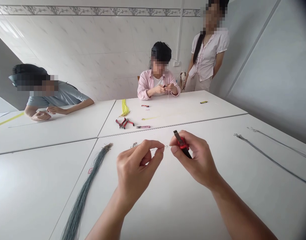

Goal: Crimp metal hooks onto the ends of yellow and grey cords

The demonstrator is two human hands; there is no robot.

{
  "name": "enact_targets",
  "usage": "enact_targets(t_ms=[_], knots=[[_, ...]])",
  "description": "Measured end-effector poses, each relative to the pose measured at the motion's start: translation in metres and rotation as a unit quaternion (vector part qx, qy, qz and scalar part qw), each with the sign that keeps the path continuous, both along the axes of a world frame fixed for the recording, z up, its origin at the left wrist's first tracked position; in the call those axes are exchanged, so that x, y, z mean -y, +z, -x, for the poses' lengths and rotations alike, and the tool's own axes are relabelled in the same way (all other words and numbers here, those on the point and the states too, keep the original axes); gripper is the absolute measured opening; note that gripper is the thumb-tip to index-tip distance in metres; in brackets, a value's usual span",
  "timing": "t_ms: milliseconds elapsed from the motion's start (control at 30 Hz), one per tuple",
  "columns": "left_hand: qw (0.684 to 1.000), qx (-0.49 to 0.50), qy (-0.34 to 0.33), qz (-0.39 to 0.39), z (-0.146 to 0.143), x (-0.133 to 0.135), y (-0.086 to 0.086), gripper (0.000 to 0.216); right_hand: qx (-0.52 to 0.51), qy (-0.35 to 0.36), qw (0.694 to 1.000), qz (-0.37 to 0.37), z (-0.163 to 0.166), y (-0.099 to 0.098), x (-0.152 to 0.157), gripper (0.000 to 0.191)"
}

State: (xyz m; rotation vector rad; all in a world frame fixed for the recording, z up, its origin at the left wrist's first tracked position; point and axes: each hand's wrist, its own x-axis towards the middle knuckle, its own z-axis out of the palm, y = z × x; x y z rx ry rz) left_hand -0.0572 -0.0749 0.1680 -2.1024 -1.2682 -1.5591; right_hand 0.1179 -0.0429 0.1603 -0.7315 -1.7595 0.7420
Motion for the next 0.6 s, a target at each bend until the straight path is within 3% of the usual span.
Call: enact_targets(t_ms=[200,600], knots=[[0.999,0.007,0.044,-0.029,0.007,-0.001,0.0,0.018,0.166,-0.092,0.972,-0.14,-0.015,0.003,-0.005,0.008],[0.996,-0.026,0.058,-0.056,0.005,0.001,0.003,0.018,0.218,-0.122,0.948,-0.196,-0.014,0.003,-0.001,0.01]])
